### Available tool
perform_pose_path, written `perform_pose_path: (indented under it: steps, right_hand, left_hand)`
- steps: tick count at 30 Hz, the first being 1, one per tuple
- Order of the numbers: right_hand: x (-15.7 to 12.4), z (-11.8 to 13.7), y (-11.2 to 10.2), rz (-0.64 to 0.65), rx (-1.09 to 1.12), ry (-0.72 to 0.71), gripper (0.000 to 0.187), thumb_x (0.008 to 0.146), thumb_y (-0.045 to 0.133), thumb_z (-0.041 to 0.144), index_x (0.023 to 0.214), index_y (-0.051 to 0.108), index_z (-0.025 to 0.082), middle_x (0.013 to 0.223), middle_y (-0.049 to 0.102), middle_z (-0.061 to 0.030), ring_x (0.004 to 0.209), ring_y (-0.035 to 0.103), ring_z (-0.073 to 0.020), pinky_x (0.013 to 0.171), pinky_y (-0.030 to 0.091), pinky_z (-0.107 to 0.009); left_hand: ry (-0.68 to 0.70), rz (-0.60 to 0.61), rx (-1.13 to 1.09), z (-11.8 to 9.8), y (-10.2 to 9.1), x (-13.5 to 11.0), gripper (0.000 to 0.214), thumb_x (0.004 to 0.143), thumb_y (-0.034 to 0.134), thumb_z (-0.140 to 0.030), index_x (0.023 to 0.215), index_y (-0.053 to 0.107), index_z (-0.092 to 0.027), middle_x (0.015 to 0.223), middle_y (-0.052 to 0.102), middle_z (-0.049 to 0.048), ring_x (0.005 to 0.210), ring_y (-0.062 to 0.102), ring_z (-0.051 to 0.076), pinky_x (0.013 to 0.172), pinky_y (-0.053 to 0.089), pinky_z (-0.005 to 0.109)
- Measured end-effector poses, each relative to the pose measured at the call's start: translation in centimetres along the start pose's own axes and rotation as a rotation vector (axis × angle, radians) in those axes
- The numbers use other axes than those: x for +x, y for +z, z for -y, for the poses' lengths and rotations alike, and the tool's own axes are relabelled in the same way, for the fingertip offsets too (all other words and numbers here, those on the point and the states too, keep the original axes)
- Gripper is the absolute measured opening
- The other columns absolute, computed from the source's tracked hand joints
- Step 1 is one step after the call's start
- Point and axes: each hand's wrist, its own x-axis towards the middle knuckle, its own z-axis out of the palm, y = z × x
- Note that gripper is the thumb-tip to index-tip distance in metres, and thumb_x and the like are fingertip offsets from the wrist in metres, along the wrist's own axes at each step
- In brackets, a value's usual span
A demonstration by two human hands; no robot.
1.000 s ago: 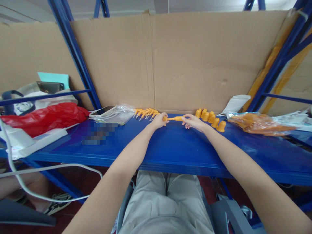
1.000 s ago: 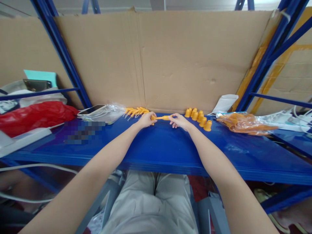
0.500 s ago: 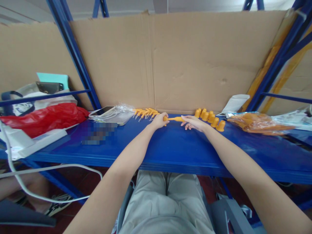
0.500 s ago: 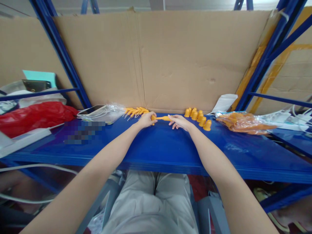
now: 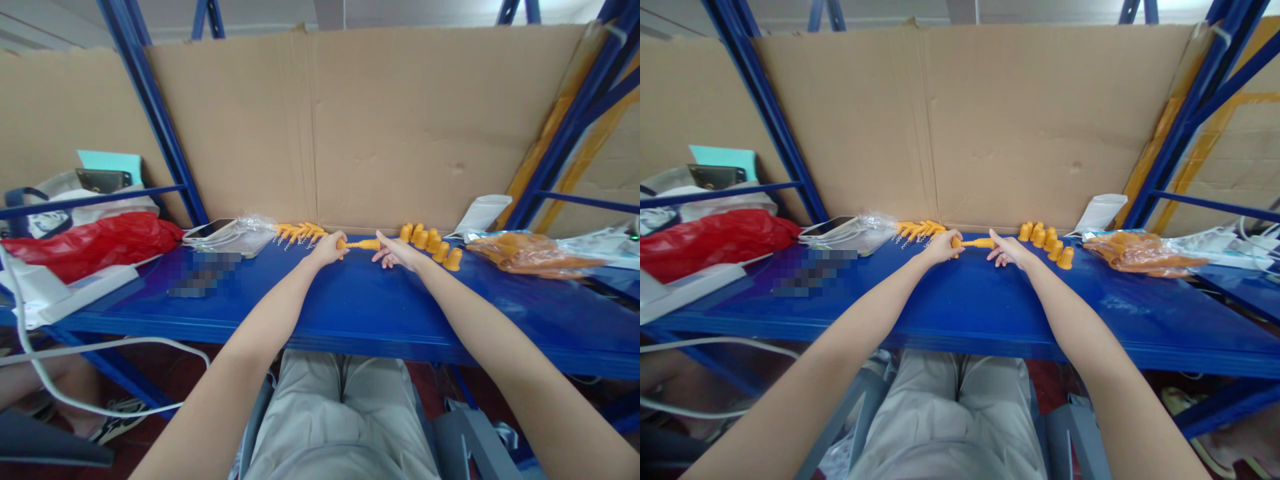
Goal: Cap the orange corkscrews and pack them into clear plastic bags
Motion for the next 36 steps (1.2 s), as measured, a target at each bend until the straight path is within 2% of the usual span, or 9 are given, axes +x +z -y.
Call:
perform_pose_path:
  steps: [2, 4, 7, 14, 21, 24, 27, 30, 36]
  right_hand:
    - [0.0, -0.3, -0.4, 0.042, 0.035, -0.034, 0.035, 0.092, 0.058, 0.043, 0.115, 0.054, 0.016, 0.091, 0.075, -0.0104, 0.049, 0.062, -0.0098, 0.038, 0.041, -0.016]
    - [0.1, -0.6, -0.8, 0.064, 0.054, -0.056, 0.039, 0.089, 0.065, 0.03, 0.123, 0.05, 0.02, 0.109, 0.072, -0.0105, 0.059, 0.067, -0.0097, 0.043, 0.046, -0.015]
    - [0.3, -1.1, -1.2, 0.071, 0.064, -0.058, 0.038, 0.088, 0.065, 0.024, 0.123, 0.05, 0.021, 0.117, 0.07, -0.0113, 0.065, 0.068, -0.0099, 0.049, 0.05, -0.016]
    - [0.1, -0.8, -0.6, 0.017, 0.056, -0.056, 0.021, 0.09, 0.063, 0.032, 0.104, 0.059, 0.016, 0.102, 0.073, -0.0127, 0.057, 0.064, -0.0091, 0.047, 0.05, -0.017]
    - [-0.1, -0.2, 0.1, -0.045, 0.029, -0.003, 0.031, 0.092, 0.058, 0.044, 0.087, 0.059, 0.013, 0.075, 0.072, -0.0103, 0.047, 0.059, -0.0091, 0.041, 0.046, -0.017]
    - [-0.2, -0.2, -0.1, -0.024, 0.036, -0.01, 0.029, 0.092, 0.058, 0.042, 0.092, 0.059, 0.013, 0.084, 0.073, -0.0119, 0.05, 0.061, -0.0093, 0.042, 0.047, -0.017]
    - [-0.4, -0.2, -0.5, 0.01, 0.051, -0.046, 0.023, 0.092, 0.06, 0.029, 0.112, 0.057, 0.016, 0.106, 0.071, -0.0119, 0.056, 0.064, -0.0087, 0.045, 0.05, -0.017]
    - [-0.4, -0.3, -0.6, 0.012, 0.042, -0.078, 0.038, 0.089, 0.062, 0.016, 0.125, 0.052, 0.021, 0.117, 0.068, -0.0102, 0.058, 0.064, -0.0071, 0.046, 0.051, -0.016]
    - [-0.4, -0.3, 0.0, -0.028, 0.003, -0.08, 0.021, 0.093, 0.059, 0.027, 0.109, 0.062, 0.013, 0.097, 0.072, -0.0112, 0.048, 0.056, -0.0047, 0.041, 0.045, -0.014]
  left_hand:
    - [-0.005, -0.005, 0.009, -0.1, 0.0, 0.0, 0.021, 0.076, 0.069, -0.015, 0.093, 0.056, -0.017, 0.058, 0.053, -0.0077, 0.049, 0.053, 0.009, 0.053, 0.041, 0.019]
    - [-0.003, -0.009, 0.005, -0.1, 0.0, 0.0, 0.021, 0.075, 0.069, -0.014, 0.091, 0.056, -0.017, 0.058, 0.053, -0.0078, 0.049, 0.052, 0.008, 0.052, 0.041, 0.018]
    - [-0.003, -0.001, -0.008, 0.0, 0.0, 0.1, 0.021, 0.075, 0.07, -0.015, 0.092, 0.057, -0.017, 0.057, 0.053, -0.0081, 0.048, 0.052, 0.008, 0.052, 0.041, 0.018]
    - [-0.023, 0.001, 0.005, 0.0, 0.0, 0.1, 0.022, 0.076, 0.07, -0.016, 0.093, 0.058, -0.017, 0.058, 0.055, -0.0074, 0.048, 0.054, 0.009, 0.054, 0.044, 0.02]
    - [-0.023, 0.002, 0.025, -0.3, -0.2, -0.1, 0.021, 0.076, 0.071, -0.015, 0.092, 0.058, -0.018, 0.057, 0.054, -0.0076, 0.049, 0.054, 0.009, 0.055, 0.043, 0.02]
    - [-0.033, -0.001, 0.027, -0.4, -0.2, -0.1, 0.021, 0.077, 0.071, -0.015, 0.092, 0.058, -0.017, 0.058, 0.054, -0.0072, 0.049, 0.054, 0.01, 0.055, 0.043, 0.02]
    - [-0.043, -0.002, 0.021, -0.5, -0.2, -0.2, 0.02, 0.077, 0.07, -0.015, 0.093, 0.058, -0.017, 0.059, 0.056, -0.0064, 0.05, 0.055, 0.01, 0.056, 0.044, 0.02]
    - [-0.042, -0.007, 0.029, -0.6, -0.2, -0.2, 0.021, 0.077, 0.07, -0.014, 0.093, 0.058, -0.017, 0.059, 0.056, -0.0063, 0.05, 0.055, 0.01, 0.056, 0.044, 0.021]
    - [-0.028, -0.018, 0.039, -0.5, -0.2, -0.3, 0.021, 0.076, 0.071, -0.013, 0.091, 0.058, -0.017, 0.059, 0.055, -0.0071, 0.052, 0.056, 0.01, 0.058, 0.044, 0.02]
